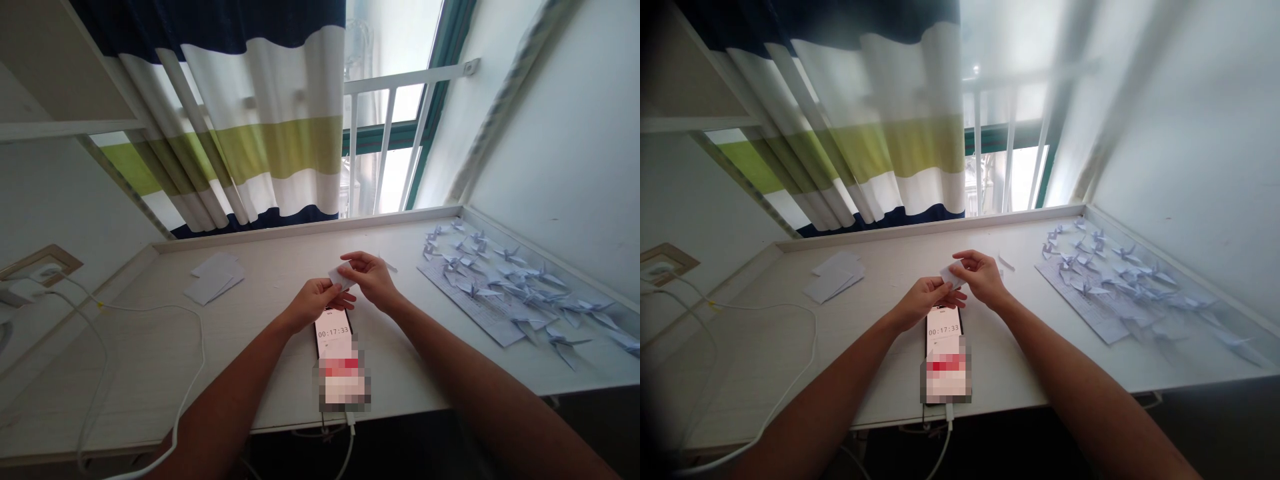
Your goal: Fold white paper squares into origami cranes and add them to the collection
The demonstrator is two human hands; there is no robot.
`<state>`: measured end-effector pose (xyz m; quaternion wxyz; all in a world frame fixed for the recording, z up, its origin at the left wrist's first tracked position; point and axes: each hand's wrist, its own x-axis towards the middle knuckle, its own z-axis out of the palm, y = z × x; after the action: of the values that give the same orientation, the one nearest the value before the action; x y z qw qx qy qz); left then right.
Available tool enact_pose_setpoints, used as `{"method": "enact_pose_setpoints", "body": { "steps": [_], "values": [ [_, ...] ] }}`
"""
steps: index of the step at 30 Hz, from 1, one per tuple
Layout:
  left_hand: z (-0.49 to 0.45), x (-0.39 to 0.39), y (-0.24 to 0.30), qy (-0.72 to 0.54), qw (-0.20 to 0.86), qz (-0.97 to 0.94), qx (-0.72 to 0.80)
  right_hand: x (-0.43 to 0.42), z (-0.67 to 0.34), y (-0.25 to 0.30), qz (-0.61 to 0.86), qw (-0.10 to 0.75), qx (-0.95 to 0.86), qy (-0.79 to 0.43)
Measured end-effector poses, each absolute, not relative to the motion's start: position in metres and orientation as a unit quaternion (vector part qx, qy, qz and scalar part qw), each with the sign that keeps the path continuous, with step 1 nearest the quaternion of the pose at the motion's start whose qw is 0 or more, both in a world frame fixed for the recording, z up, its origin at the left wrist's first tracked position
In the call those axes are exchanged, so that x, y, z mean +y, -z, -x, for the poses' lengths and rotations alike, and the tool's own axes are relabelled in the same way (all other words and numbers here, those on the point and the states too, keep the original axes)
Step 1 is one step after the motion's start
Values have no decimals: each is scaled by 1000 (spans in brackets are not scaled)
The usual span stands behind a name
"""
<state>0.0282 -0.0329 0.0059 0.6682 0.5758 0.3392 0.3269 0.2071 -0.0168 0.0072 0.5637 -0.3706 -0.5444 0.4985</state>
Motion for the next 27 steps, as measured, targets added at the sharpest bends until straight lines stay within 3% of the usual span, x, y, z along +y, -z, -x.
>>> {"method": "enact_pose_setpoints", "body": {
  "steps": [27],
  "values": [
    [-30, -28, 0, -370, 613, -599, 357, -19, -207, -12, 385, 495, -605, -490]
  ]
}}
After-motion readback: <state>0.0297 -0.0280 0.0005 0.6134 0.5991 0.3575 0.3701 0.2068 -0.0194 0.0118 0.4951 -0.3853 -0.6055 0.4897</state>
